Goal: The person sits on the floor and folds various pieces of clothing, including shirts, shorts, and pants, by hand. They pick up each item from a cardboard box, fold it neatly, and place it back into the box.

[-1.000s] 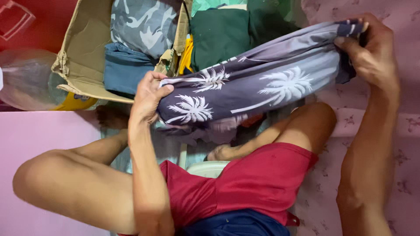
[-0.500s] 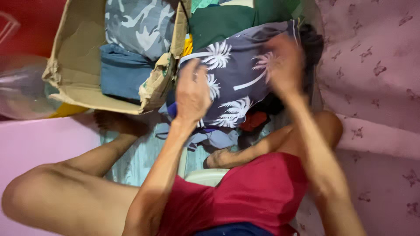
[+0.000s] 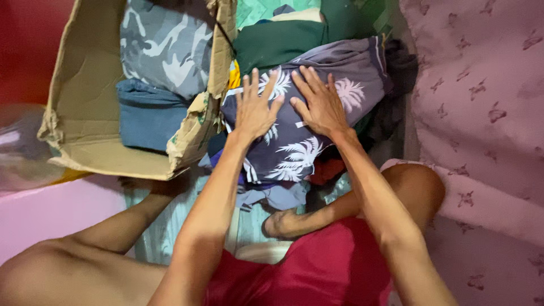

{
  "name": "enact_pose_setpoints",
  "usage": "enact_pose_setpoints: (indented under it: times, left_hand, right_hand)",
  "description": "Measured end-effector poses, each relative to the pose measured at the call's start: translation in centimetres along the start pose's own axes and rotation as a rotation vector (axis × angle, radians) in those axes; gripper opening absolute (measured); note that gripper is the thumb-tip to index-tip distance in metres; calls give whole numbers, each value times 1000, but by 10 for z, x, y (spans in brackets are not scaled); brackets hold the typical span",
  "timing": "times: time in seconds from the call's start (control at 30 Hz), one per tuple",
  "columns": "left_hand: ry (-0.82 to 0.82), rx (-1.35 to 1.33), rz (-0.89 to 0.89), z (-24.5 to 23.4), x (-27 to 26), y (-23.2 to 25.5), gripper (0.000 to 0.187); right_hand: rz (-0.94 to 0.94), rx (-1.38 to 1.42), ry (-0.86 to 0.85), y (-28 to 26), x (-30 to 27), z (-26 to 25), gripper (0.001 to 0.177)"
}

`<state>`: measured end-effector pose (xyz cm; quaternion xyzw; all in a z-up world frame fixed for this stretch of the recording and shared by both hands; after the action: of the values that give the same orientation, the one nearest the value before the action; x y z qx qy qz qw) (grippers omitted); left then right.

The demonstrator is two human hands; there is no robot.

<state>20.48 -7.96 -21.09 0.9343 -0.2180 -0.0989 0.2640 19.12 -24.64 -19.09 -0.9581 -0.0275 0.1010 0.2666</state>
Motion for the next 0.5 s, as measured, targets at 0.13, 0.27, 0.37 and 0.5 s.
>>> enact_pose_setpoints:
  times: [0.13,0.27,0.37,0.5]
  left_hand:
    - [4,-29,-74,8,-10,-27,71]
    - [38,11,-38,13,-27,-45,74]
    - [52,71,-43,13,-40,-45,69]
    - [179,295,185,-4,-61,-7,70]
  right_hand:
    - [93,-107,121,42,13,-8,60]
    - [136,-73,147,81,13,-11,60]
    - [133,-143,226,75,2,-18,57]
    - [-34,-131,325,11,-66,-44,55]
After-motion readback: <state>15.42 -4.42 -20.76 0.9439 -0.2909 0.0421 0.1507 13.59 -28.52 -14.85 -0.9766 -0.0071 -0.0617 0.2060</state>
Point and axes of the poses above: each hand's wrist, its own x-axis towards the middle knuckle, its own z-axis out of the palm, y = z × x, the point moved 7 cm from there along x, towards the middle knuckle, and after that the axes turned 13 degrees about z, right-handed, at the moved point
